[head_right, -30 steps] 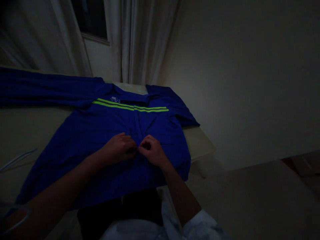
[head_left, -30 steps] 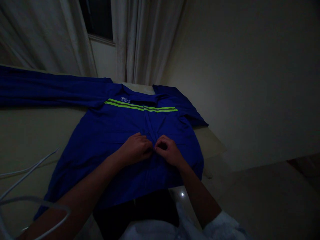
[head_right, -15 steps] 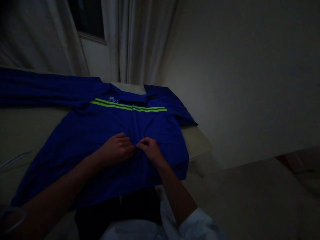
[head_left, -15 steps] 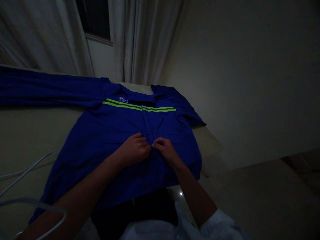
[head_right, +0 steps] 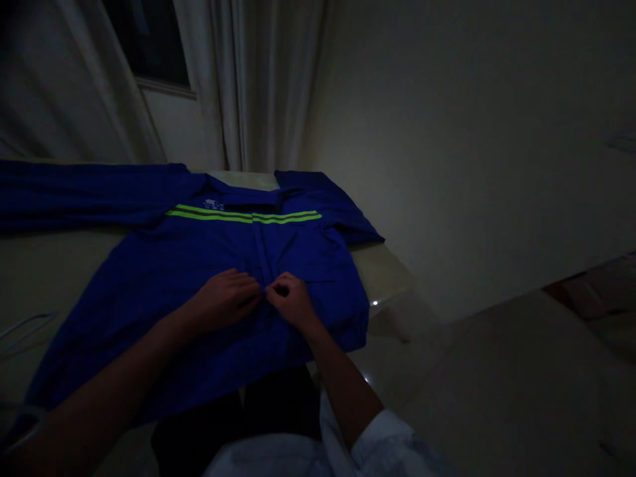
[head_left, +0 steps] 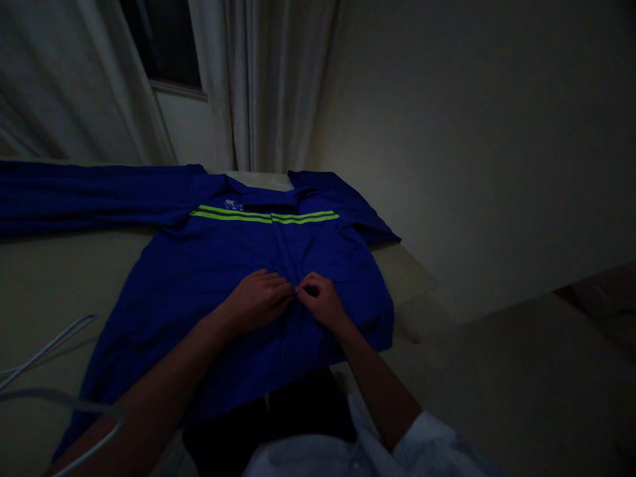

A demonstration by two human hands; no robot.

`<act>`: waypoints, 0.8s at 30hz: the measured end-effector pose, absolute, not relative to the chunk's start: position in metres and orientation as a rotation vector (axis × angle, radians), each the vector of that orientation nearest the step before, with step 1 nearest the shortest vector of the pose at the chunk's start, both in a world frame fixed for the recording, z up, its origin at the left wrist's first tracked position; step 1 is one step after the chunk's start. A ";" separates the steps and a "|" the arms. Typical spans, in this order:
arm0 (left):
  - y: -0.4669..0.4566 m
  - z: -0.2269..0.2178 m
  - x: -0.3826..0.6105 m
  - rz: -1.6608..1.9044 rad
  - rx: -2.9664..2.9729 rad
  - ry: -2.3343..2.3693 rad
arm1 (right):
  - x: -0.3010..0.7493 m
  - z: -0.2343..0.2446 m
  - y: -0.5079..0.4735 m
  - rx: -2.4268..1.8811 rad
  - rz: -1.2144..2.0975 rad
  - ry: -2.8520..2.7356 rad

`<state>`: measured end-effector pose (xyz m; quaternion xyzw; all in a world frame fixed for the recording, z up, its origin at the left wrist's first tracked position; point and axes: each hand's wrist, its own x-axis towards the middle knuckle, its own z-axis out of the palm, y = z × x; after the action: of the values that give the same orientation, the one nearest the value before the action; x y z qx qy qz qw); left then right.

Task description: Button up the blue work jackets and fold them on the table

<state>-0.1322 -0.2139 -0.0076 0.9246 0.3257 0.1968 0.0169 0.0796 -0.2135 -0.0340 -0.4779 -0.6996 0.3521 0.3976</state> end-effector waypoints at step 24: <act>-0.215 -0.014 -0.134 0.798 3.064 0.803 | 0.082 -0.042 -0.202 -1.208 1.156 -1.710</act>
<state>-0.1340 -0.2147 -0.0145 0.9362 0.2452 0.2437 -0.0625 0.0822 -0.2023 -0.0416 -0.4701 -0.6652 0.4498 0.3663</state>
